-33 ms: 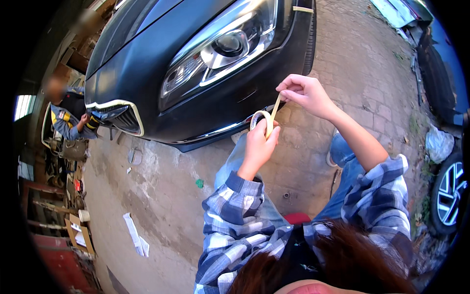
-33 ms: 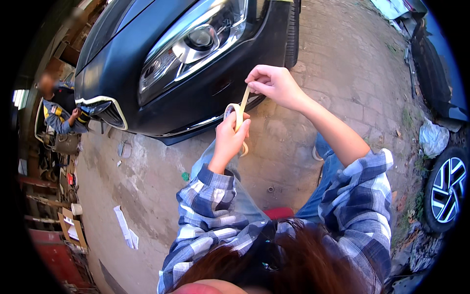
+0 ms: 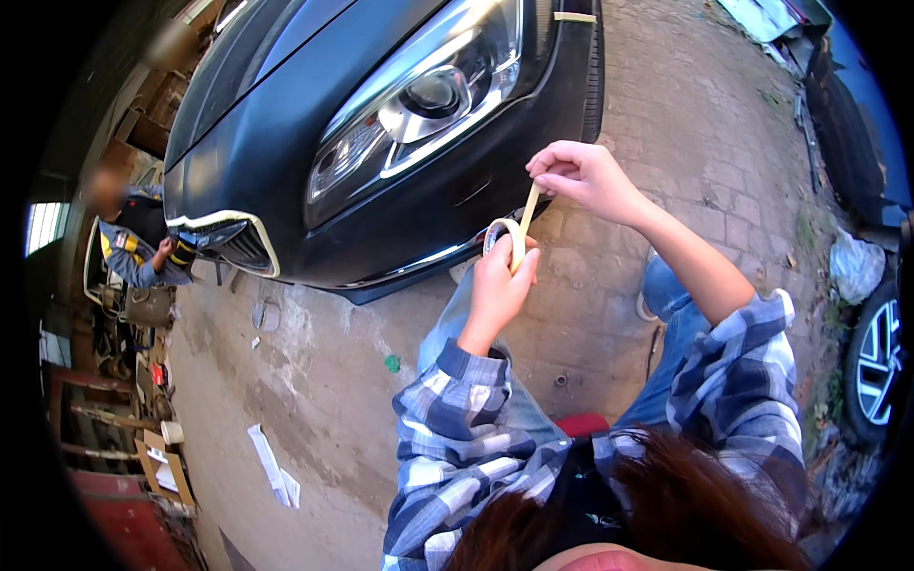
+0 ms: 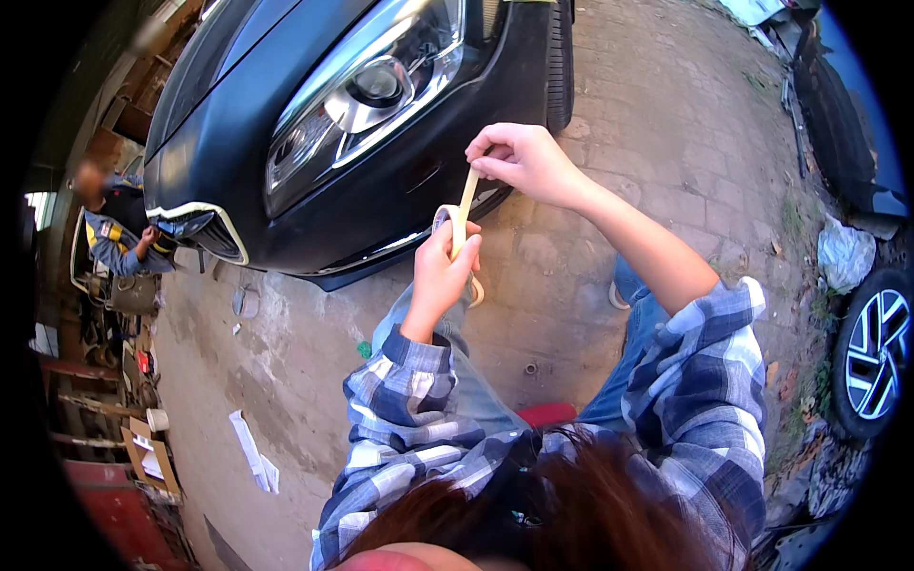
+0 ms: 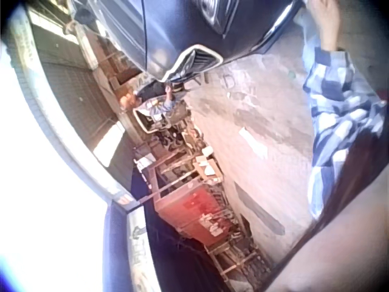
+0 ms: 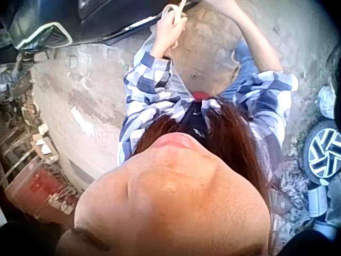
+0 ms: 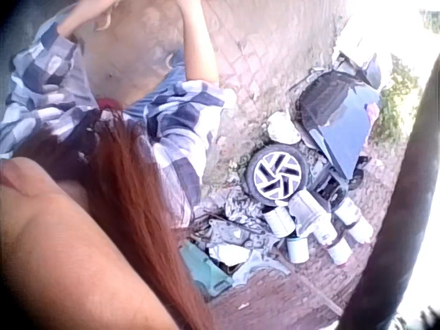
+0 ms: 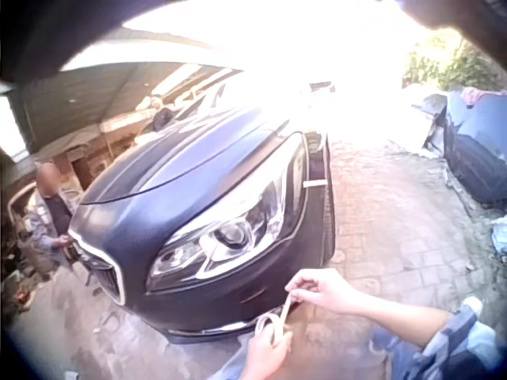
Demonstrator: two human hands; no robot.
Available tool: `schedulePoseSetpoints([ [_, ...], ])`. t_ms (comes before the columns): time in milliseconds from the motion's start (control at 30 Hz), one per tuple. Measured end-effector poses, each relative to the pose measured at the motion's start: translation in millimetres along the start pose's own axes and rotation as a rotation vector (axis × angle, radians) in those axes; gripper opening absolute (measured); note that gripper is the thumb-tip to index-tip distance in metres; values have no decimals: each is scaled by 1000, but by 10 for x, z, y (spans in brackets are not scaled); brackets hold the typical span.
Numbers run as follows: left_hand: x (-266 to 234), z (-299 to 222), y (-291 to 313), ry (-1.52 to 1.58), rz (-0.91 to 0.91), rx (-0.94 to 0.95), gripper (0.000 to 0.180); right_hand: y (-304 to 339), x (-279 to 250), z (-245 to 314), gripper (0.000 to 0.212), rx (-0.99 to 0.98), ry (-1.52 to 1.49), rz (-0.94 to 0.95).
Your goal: The person applies masking tape to the front bumper of a black car, carefully aligning it along the contours of the headlight and bumper edge. They smooth the tape down with their fingers to ensure it adheres properly to the vehicle's surface.
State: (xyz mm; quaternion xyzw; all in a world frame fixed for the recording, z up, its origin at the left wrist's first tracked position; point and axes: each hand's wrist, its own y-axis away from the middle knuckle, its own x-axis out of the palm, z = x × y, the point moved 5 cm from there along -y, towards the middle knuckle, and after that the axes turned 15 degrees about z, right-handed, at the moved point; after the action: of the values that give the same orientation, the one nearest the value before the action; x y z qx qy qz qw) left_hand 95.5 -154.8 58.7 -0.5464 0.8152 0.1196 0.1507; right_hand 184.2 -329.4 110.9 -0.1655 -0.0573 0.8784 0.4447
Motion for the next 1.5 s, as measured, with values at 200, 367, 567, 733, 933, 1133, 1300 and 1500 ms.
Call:
schedulePoseSetpoints([
  [200,-106,-501,-210,231,220,5,23,-283,-572,-6,11,-127,172,-11],
  [367,-199,-915,-658,264,271,58,24,-505,-1242,-105,18,-194,-54,40],
  [567,-119,-1103,-1298,177,248,110,25,-798,-1854,-413,15,-362,21,-74],
  [733,-1,-1163,-1614,137,167,395,30,-1141,-2224,-647,26,-472,-133,-147],
  [933,-83,-1296,-1337,-14,-81,188,38,-1360,-2212,-474,7,-671,-298,-376],
  [1133,41,-1141,-1108,32,-40,215,33,-1275,-2295,-446,8,-694,-41,-323],
  [1300,208,-916,-1164,11,-56,231,32,-1250,-2330,-527,10,-757,156,-356],
  [1500,366,-642,-1228,116,-22,129,31,-1316,-2272,-494,10,-795,248,-347],
])
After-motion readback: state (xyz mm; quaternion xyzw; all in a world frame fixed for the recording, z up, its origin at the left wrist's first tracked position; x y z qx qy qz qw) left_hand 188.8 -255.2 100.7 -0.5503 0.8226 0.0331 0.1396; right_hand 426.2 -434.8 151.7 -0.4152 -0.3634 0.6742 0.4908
